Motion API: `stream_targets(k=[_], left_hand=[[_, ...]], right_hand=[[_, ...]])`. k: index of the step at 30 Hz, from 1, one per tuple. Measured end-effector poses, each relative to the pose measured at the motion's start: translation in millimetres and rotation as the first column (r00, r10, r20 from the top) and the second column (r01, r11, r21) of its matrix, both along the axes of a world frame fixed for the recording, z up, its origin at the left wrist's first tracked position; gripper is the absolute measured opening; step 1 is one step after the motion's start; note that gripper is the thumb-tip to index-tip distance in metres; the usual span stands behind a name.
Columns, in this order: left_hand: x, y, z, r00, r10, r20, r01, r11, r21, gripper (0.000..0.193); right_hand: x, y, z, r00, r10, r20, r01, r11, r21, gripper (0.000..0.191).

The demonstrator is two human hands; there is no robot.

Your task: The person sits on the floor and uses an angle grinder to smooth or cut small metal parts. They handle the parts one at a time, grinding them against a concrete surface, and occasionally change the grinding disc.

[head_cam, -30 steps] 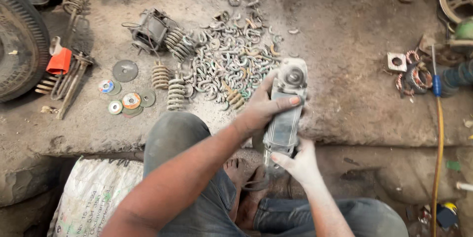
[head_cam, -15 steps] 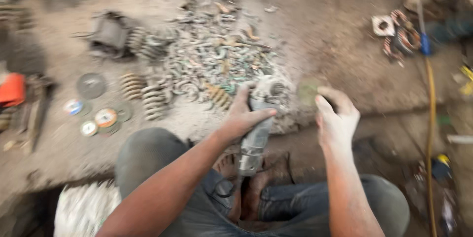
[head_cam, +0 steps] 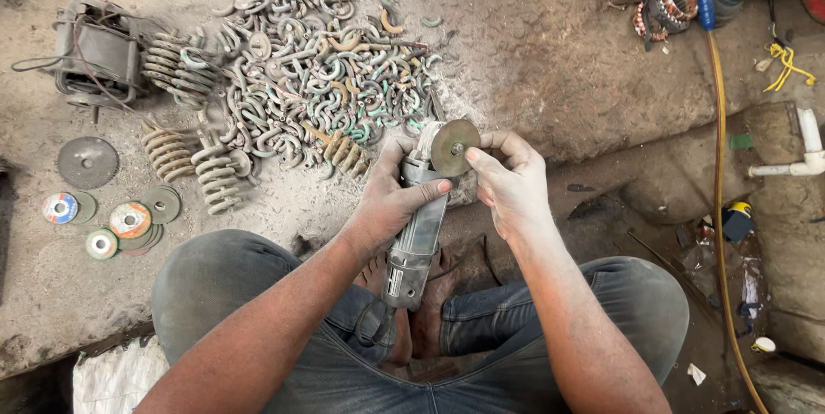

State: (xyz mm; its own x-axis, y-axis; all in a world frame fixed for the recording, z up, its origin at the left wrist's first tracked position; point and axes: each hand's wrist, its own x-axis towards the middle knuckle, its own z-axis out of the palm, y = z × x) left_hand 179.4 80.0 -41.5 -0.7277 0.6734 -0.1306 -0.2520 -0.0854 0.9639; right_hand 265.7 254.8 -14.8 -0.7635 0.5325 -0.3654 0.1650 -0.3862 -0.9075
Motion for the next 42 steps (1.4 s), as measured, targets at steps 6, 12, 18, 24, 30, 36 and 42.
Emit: stream_targets(k=[6,12,18,24,30,36,42], left_hand=[[0,1,8,0.991,-0.037,0.127,0.055,0.988,-0.144,0.056],[1,4,2,0.989,-0.035,0.141,0.059,0.984,-0.171,0.057],[-3,4,-5,0.969,0.059,0.239,-0.048,0.998,-0.05,0.059],[-1,5,-10,0.967,0.088,0.237,-0.067,0.993,-0.096,0.059],[3,5,-7,0.998,0.034,0.056,-0.023,0.984,-0.175,0.057],[3,5,-1,0.995,0.001,0.097,0.026,0.961,-0.275,0.061],[4,5,2,0.99,-0.013,0.14,0.055,0.953,-0.297,0.063]], right_hand=[[0,0,2,0.999,0.002,0.051,-0.001,1.0,-0.021,0.015],[4,11,-6,0.986,-0.016,0.165,0.007,0.998,0.06,0.02],[6,39,-25,0.897,-0.079,0.434,-0.17,0.847,0.504,0.026],[11,40,-12,0.999,0.031,-0.008,-0.026,0.922,0.386,0.024],[4,16,3,0.984,0.173,-0.041,-0.109,0.766,0.633,0.016],[2,8,8,0.992,0.124,0.024,-0.12,0.865,0.488,0.016],[-2,4,6,0.99,0.13,0.051,-0.137,0.834,0.535,0.018]])
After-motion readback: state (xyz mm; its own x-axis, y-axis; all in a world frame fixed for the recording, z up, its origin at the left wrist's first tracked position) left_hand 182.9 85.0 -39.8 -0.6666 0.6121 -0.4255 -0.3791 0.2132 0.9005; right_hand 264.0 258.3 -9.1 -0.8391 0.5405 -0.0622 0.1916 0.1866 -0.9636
